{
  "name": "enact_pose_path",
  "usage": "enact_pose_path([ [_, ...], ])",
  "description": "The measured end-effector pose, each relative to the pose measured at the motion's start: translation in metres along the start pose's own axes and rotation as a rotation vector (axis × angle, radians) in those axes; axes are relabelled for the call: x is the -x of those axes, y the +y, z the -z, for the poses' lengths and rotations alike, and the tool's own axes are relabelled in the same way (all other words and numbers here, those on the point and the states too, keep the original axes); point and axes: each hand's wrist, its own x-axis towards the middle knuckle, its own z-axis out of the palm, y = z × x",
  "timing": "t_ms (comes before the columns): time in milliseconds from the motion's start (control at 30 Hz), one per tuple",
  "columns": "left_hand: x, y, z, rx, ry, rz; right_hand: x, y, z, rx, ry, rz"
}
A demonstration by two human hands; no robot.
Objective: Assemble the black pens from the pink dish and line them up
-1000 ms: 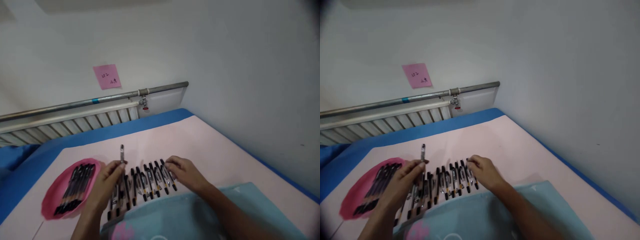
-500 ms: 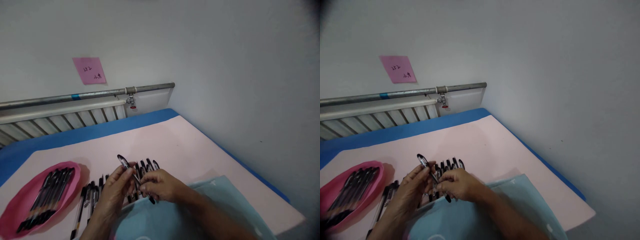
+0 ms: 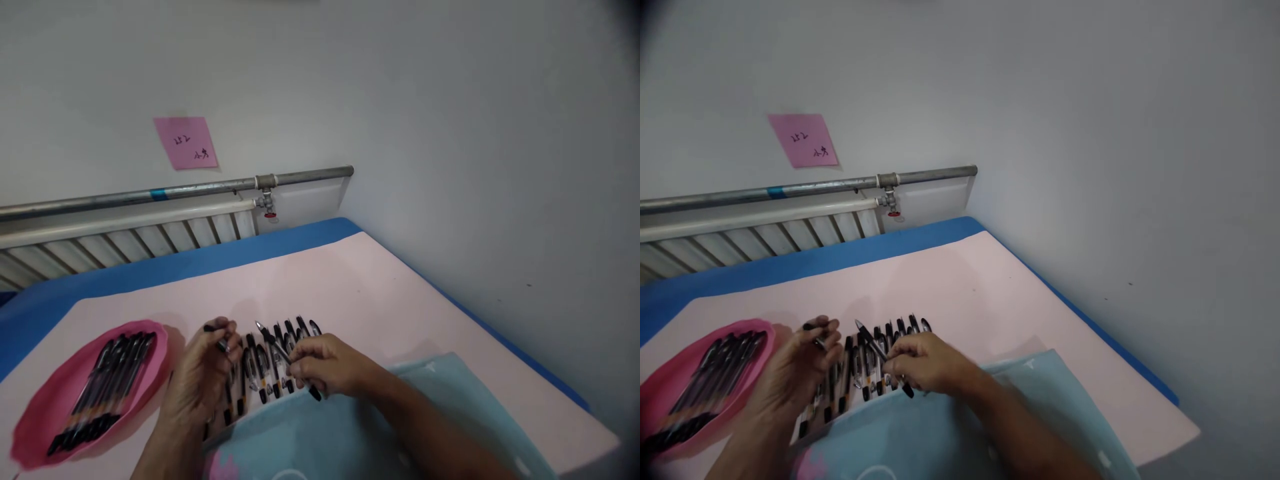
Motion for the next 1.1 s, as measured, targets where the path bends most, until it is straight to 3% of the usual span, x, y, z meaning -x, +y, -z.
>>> enact_pose_path([
  [100, 0.01, -0.007, -0.008, -0.049, -0.158, 0.151, 0.001, -0.003, -0.001, -0.072, -0.08, -0.02],
  [200, 0.015, -0.013, -0.011, -0.122, -0.219, 0.184, 0.003, -0.005, -0.002, -0.102, -0.153, 0.002],
  [400, 0.013, -0.015, -0.01, -0.176, -0.173, 0.116, 0.002, -0.002, -0.006, -0.119, -0.199, -0.01],
  [633, 0.011, -0.017, -0.01, -0.206, -0.121, 0.032, -0.001, 0.007, -0.011, -0.058, 0.017, 0.045],
  [833, 0.008, -0.014, -0.006, -0.164, -0.103, -0.003, -0.003, 0.004, -0.012, -0.319, -0.226, 0.031],
  [1000, 0.007, -0.015, -0.007, -0.13, -0.101, -0.008, -0.008, 0.009, -0.012, -0.383, -0.033, 0.04],
  [1100, 0.009, -0.015, -0.008, -0.129, -0.098, -0.017, -0.008, 0.008, -0.014, -0.526, -0.162, -0.042],
])
